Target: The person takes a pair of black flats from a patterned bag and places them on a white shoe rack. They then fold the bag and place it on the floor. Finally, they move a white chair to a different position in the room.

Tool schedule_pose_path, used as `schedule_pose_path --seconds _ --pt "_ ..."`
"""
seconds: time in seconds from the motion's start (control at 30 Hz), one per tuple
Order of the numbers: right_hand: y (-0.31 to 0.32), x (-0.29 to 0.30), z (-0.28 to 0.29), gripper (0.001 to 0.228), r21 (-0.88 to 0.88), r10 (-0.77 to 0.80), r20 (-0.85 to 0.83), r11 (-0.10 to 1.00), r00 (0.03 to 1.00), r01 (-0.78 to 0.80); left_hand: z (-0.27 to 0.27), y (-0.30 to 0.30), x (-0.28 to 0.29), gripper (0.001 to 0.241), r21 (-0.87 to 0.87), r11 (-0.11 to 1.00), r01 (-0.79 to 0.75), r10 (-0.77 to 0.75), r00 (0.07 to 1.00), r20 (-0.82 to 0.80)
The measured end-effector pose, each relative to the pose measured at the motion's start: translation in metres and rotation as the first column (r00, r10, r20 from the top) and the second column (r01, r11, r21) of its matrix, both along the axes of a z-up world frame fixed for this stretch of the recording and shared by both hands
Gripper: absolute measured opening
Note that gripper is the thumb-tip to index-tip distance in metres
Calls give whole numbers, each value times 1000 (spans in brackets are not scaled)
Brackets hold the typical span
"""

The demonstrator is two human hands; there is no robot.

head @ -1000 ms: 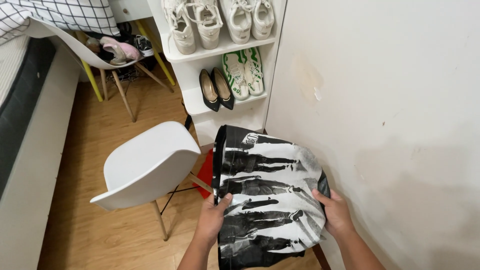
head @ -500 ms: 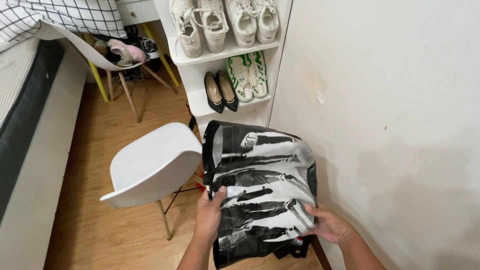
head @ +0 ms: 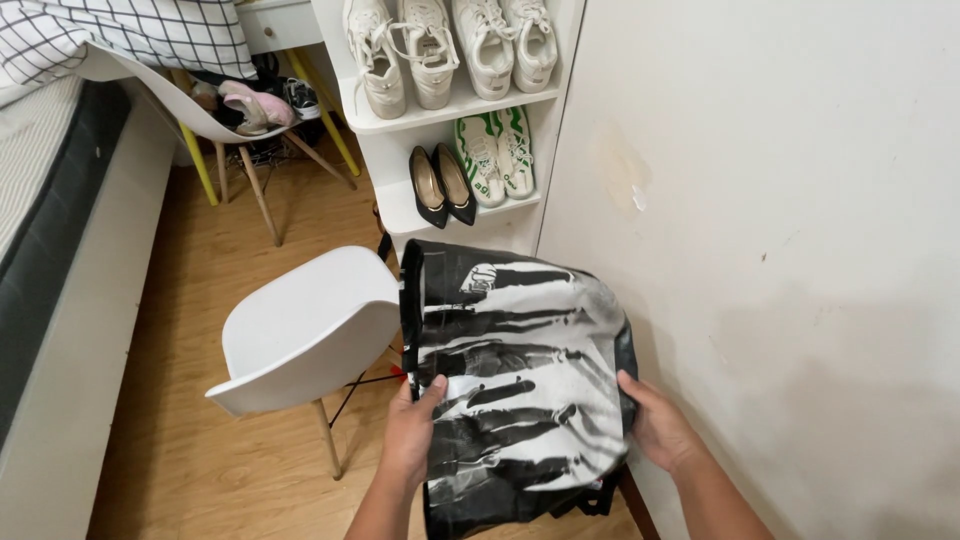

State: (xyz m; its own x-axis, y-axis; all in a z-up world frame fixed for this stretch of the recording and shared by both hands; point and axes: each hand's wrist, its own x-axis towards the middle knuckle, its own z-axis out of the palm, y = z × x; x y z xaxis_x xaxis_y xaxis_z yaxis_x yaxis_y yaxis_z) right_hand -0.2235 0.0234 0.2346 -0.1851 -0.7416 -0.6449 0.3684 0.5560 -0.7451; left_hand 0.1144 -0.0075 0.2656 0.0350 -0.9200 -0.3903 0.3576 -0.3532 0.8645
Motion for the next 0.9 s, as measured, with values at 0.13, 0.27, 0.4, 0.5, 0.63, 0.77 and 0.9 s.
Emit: schedule_pose_path --seconds 0.13,0.27,0.4,0.5,0.63,0.77,0.9 --pt "7 -3 19 68 -197 6 239 980 971 43 5 5 10 22 94 992 83 -79 996 -43" --pt "9 -7 18 56 -99 103 153 991 983 -89 22 10 14 30 128 976 176 -164 981 -101" --pt "14 -15 15 44 -85 96 32 992 995 -92 26 13 26 46 104 942 319 -326 944 53" --pt "17 -17 19 41 -124 77 34 990 996 -72 37 19 26 45 139 947 289 -287 957 -34" --pt "13 -30 -12 34 -166 41 -6 985 999 -42 -11 18 37 33 39 964 262 -256 959 -119" --pt "8 -37 -33 32 -157 -47 1 987 999 47 -25 19 41 19 -21 961 274 -272 936 -223" --pt "3 -39 -32 47 -296 -13 -31 955 999 3 -19 24 35 30 -271 948 165 -183 982 -44"
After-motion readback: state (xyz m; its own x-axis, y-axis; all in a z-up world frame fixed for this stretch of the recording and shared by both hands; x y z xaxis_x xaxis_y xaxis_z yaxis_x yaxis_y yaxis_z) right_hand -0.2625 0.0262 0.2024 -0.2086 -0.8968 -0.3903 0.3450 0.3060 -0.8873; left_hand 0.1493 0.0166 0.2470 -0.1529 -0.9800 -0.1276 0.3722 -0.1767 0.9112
